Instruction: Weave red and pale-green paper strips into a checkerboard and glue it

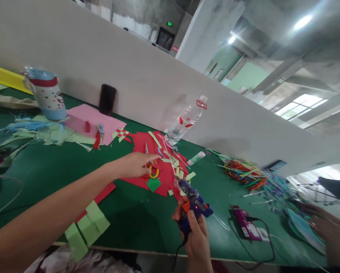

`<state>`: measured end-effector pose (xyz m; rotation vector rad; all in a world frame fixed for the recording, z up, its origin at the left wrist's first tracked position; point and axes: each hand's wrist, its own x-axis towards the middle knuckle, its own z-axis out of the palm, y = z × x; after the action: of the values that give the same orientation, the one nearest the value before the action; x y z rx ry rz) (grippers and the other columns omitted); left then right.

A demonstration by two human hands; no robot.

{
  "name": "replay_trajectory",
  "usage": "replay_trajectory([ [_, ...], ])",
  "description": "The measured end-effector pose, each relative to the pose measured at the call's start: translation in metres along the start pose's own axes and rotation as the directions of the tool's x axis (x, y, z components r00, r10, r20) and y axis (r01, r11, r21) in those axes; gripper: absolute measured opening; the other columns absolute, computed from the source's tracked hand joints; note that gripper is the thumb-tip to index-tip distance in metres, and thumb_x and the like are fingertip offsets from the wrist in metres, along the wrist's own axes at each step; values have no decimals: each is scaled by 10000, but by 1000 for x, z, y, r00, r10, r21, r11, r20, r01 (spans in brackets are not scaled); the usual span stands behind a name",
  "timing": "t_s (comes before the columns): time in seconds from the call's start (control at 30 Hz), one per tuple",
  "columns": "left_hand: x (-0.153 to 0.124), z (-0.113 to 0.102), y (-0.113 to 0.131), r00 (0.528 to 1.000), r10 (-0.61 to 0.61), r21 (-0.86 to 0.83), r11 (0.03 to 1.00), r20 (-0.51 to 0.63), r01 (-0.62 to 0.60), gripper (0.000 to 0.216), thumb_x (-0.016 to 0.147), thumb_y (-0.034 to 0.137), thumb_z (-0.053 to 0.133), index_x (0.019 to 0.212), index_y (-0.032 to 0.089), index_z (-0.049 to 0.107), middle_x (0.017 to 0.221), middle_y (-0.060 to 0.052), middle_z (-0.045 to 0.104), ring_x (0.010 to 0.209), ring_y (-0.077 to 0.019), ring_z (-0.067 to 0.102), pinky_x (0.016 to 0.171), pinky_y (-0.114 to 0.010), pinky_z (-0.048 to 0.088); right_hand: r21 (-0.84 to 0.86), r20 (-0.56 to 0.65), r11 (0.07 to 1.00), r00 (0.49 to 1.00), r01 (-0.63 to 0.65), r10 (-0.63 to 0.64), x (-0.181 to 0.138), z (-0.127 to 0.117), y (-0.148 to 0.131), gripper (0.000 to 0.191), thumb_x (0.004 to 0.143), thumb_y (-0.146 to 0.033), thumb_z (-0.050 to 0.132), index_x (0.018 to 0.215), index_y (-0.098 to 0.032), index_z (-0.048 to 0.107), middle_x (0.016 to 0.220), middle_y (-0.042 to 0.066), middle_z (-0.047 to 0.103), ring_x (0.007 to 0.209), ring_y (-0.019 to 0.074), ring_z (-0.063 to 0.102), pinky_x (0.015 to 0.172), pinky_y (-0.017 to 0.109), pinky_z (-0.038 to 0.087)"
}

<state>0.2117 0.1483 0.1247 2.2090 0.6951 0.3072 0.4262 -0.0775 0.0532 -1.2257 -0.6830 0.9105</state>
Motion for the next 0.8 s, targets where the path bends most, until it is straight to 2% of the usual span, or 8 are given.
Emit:
replay_trajectory([
  [0.07, -42, -11, -14, 998, -41, 54, 998, -53, 44, 475, 927, 289, 525, 1393, 277, 615, 1246, -66, 733, 1026, -216, 701, 891, -309, 492, -22, 9, 999, 1000, -30, 30, -6, 1, 7, 382, 841, -537, 815, 1070, -239, 746, 983, 78, 732, 679, 187, 647, 684, 375, 576],
  [0.13, -90, -13, -33, 991, -101, 95, 989, -88, 109, 385, 953, 316, 492, 1287, 272, 679, 1164, -52, 722, 944, -197, 697, 853, -296, 499, -73, 44, 995, 997, -63, 66, -12, 5, 13, 403, 853, -566, 791, 1062, -224, 749, 928, 80, 736, 674, 194, 644, 678, 364, 560],
  [0.23, -153, -1, -65, 980, -179, 142, 971, -89, 190, 342, 968, 300, 472, 1194, 294, 729, 1085, -40, 718, 963, -193, 694, 846, -272, 510, -200, 159, 975, 979, -94, 127, -19, 20, 17, 455, 898, -620, 714, 1063, -196, 741, 789, 74, 727, 697, 223, 645, 713, 364, 526],
  [0.33, -186, 18, -91, 965, -237, 176, 951, -110, 253, 351, 945, 295, 507, 1221, 309, 723, 1121, -36, 727, 942, -180, 713, 819, -245, 527, -330, 300, 939, 932, -96, 201, -22, 41, 14, 494, 919, -653, 667, 1067, -185, 733, 768, 75, 733, 745, 236, 647, 737, 347, 492],
  [0.43, -189, 31, -104, 949, -271, 234, 923, -163, 304, 381, 970, 335, 497, 1304, 281, 674, 1192, -63, 721, 1033, -208, 705, 899, -293, 534, -387, 386, 918, 888, -90, 250, -22, 67, 12, 521, 923, -673, 650, 1084, -183, 723, 792, 73, 746, 759, 228, 648, 737, 329, 482],
  [0.57, -174, 39, -104, 931, -298, 249, 905, -211, 346, 364, 916, 318, 576, 1235, 191, 698, 1193, -132, 724, 1132, -299, 677, 983, -418, 518, -432, 394, 898, 878, -85, 272, -20, 94, 16, 544, 921, -688, 641, 1096, -177, 712, 789, 60, 735, 780, 223, 656, 769, 326, 491],
  [0.7, -167, 47, -102, 907, -332, 237, 889, -258, 393, 250, 882, 261, 599, 1082, 169, 718, 1097, -145, 719, 1049, -330, 673, 943, -483, 512, -481, 398, 873, 867, -82, 301, -17, 104, 23, 575, 909, -716, 631, 1097, -178, 711, 791, 61, 731, 804, 232, 666, 803, 345, 505],
  [0.8, -168, 53, -101, 893, -348, 221, 883, -285, 414, 181, 869, 229, 595, 1015, 198, 698, 1041, -110, 704, 1012, -308, 655, 915, -467, 499, -493, 395, 865, 860, -98, 322, -15, 106, 27, 590, 900, -729, 633, 1098, -179, 713, 801, 64, 731, 816, 236, 678, 819, 353, 513],
])
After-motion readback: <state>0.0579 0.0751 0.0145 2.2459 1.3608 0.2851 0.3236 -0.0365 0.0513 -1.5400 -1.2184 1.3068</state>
